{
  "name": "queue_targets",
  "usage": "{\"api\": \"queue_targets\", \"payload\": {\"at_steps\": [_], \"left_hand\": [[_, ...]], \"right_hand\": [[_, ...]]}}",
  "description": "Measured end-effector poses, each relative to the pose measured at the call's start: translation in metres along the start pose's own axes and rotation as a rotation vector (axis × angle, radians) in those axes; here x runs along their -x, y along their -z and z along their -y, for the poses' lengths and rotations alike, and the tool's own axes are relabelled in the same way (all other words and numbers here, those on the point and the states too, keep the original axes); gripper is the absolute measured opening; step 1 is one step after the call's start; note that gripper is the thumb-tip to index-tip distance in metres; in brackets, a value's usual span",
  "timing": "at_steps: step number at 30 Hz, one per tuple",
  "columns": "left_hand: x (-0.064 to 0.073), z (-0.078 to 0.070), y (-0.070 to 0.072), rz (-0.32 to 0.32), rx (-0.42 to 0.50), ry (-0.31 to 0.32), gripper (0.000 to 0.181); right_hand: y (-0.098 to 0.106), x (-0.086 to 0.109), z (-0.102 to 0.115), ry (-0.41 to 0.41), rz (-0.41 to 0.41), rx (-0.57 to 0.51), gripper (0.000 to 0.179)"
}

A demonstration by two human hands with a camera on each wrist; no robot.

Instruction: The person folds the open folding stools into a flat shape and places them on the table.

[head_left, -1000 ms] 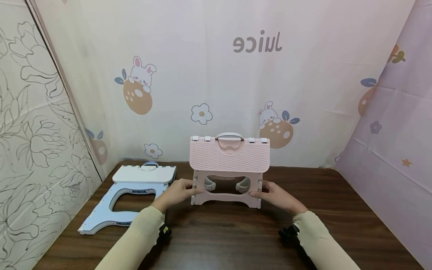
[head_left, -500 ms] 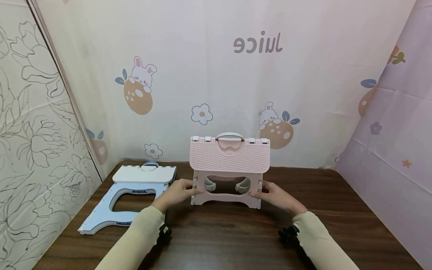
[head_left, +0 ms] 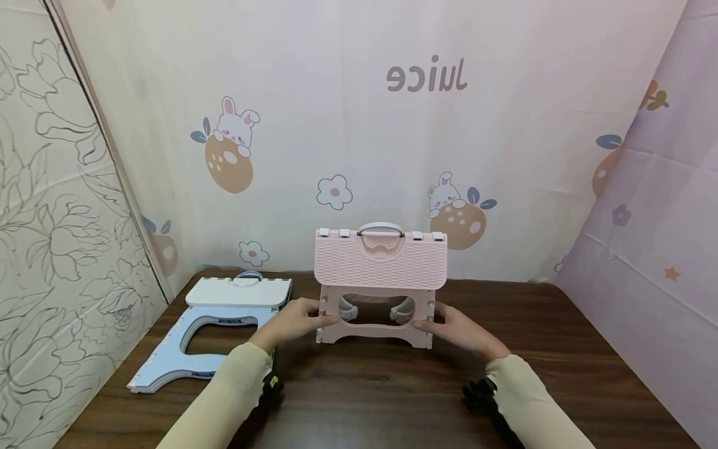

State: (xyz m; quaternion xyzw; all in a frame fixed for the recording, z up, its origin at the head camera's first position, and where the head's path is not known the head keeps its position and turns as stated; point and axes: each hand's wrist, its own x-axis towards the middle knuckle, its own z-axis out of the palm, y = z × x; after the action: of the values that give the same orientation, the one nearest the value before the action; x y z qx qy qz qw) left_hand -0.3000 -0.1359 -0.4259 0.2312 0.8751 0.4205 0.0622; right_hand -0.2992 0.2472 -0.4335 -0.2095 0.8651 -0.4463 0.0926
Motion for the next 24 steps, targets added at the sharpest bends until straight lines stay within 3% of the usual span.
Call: {"api": "queue_targets", "payload": {"at_steps": [7, 12, 19, 24], "left_hand": [[0.003, -0.001, 0.002, 0.006, 0.001, -0.019, 0.038], [0.007, -0.004, 0.006, -0.042, 0.014, -0.023, 0.041], [0.007, -0.007, 0.009, -0.077, 0.047, 0.01, 0.051], [0.009, -0.01, 0.012, -0.102, 0.082, 0.042, 0.057]], "right_hand": [[0.001, 0.004, 0.002, 0.02, 0.001, -0.034, 0.072], [0.007, 0.007, 0.007, 0.007, -0.044, -0.014, 0.072], [0.011, 0.01, 0.011, -0.031, -0.065, 0.005, 0.069], [0.012, 0.008, 0.013, -0.061, -0.083, -0.053, 0.07]]}}
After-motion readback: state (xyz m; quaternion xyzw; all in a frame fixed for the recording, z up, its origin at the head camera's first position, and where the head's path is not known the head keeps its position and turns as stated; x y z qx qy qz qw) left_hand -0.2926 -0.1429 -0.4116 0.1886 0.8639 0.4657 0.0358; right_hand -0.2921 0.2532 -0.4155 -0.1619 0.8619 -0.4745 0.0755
